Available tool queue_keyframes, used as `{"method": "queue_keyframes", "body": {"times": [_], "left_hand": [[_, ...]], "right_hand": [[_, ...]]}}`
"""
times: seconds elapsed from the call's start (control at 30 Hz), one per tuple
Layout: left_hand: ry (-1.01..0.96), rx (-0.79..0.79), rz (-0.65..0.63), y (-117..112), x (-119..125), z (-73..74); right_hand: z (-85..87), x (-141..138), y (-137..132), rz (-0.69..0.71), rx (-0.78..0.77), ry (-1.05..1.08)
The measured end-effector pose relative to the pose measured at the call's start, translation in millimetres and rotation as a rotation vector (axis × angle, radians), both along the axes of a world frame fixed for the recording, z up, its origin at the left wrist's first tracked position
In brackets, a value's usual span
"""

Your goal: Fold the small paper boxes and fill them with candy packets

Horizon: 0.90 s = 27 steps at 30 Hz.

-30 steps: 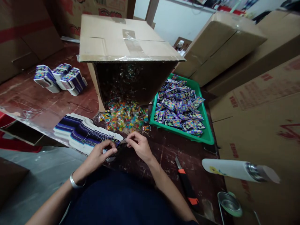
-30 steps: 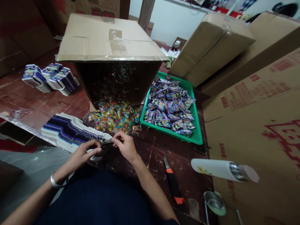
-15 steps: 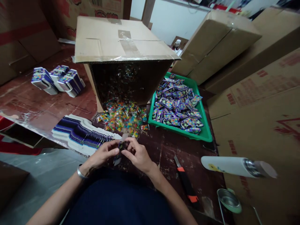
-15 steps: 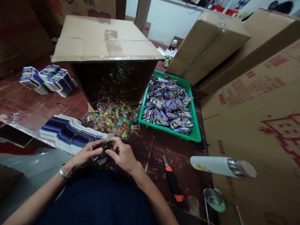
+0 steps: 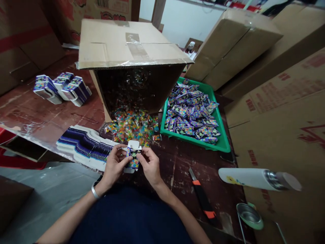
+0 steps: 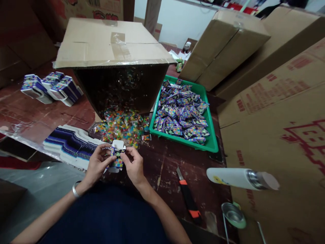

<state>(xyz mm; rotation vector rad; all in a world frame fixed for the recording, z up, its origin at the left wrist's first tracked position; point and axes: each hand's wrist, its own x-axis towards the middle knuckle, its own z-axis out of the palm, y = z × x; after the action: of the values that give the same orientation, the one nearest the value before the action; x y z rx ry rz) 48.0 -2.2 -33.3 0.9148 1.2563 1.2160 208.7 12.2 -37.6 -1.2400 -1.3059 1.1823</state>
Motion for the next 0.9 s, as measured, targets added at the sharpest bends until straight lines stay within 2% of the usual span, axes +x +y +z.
{"method": "queue_keyframes", "body": {"times": [0.1, 0.2, 0.33, 0.4, 0.57, 0.7, 0.8, 0.9], "left_hand": [[0.093, 0.01, -0.068, -1.3, 2.2, 4.3], [0.155, 0.019, -0.158, 0.0, -1.4, 8.1], [0.09, -0.04, -0.297, 1.4, -6.9, 8.2], [0.064, -0.04, -0.298, 1.9, -7.3, 6.5], [0.021, 0.031, -0.126, 3.8, -5.2, 2.7], [0.104, 0.031, -0.143, 2.4, -7.7, 3.9], [0.185, 0.052, -0.165, 0.4, -11.2, 3.2], [0.213, 0.074, -0.225, -0.8, -13.8, 0.1]], "right_hand": [[-4.3, -2.9, 0.6, -0.05, 0.054, 0.044], [-7.2, -1.1, 3.2, -0.019, 0.122, -0.048], [-6.6, 0.8, 6.6, -0.004, 0.236, -0.153], [-4.8, -0.5, 7.4, 0.012, 0.254, -0.133], [-0.4, -5.1, 9.6, 0.03, 0.123, 0.08], [4.1, -3.6, 15.2, 0.136, 0.04, 0.104], [7.3, 0.7, 21.4, 0.171, -0.084, 0.068], [8.9, 6.2, 28.9, 0.199, -0.135, 0.03]]}}
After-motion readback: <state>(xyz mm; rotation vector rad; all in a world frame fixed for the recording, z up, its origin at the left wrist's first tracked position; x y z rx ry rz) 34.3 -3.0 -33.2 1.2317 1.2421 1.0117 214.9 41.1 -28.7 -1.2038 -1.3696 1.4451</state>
